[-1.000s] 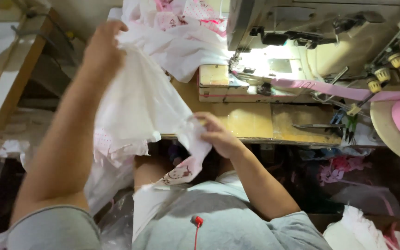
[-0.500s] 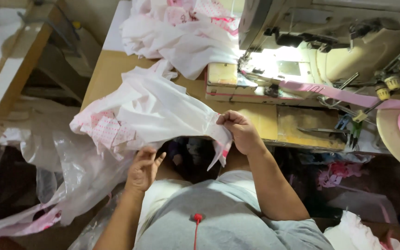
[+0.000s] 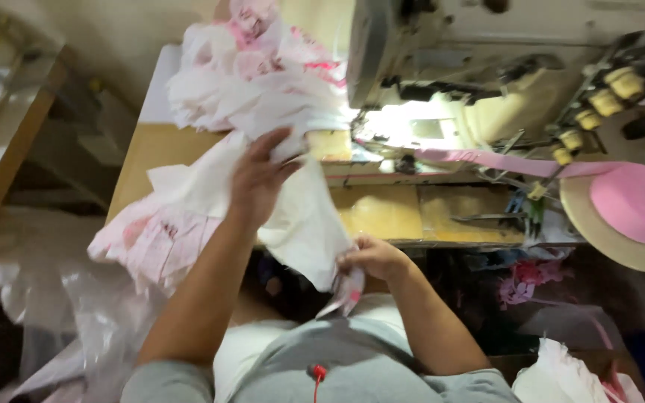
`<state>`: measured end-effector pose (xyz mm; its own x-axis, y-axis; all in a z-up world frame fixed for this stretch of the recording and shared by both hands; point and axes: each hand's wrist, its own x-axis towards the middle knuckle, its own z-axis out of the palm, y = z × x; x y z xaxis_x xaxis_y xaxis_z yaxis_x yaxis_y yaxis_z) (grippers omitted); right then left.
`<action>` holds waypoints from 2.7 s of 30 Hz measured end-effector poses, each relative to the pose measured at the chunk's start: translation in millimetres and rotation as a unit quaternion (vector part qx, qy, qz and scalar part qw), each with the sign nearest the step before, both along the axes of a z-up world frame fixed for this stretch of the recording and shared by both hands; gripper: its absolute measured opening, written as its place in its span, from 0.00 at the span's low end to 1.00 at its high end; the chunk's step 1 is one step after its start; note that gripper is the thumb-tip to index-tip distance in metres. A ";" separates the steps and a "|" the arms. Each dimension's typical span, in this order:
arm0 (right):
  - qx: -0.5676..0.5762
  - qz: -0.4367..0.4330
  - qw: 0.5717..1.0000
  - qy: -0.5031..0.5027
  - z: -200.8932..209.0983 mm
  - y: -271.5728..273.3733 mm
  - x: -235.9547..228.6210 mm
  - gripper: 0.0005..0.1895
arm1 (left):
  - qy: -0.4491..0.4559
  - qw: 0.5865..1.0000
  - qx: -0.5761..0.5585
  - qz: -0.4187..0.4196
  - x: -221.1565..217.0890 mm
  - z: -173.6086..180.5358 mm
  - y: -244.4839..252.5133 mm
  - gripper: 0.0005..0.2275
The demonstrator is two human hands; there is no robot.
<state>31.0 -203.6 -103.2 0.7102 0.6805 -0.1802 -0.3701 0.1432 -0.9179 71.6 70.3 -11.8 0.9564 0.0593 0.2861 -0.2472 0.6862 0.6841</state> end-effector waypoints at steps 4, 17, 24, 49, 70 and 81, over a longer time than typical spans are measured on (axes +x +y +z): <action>0.114 -0.115 0.986 0.035 -8.4 11.4 46.0 0.08 | -0.080 0.843 0.529 0.053 71.0 -15.4 -31.0 0.35; 0.031 -0.175 0.984 -0.033 3.0 -35.3 39.6 0.06 | -0.298 0.448 0.753 0.379 60.7 -37.2 -80.8 0.18; 0.014 -0.276 0.958 -0.081 10.0 -16.5 36.4 0.07 | -0.268 0.627 0.654 0.329 120.3 -72.2 -89.5 0.17; -0.206 -0.409 0.826 -0.329 -6.4 -0.5 75.6 0.12 | -0.150 0.644 0.679 0.320 -43.3 -107.0 -92.8 0.10; -0.405 -0.162 0.617 -0.655 33.8 -32.0 39.0 0.18 | -0.036 0.708 0.704 0.050 -9.5 -123.0 -109.1 0.14; 0.002 -0.250 0.962 -0.111 4.8 -36.5 72.2 0.13 | 0.028 0.883 0.467 0.016 -57.4 -65.0 -96.8 0.12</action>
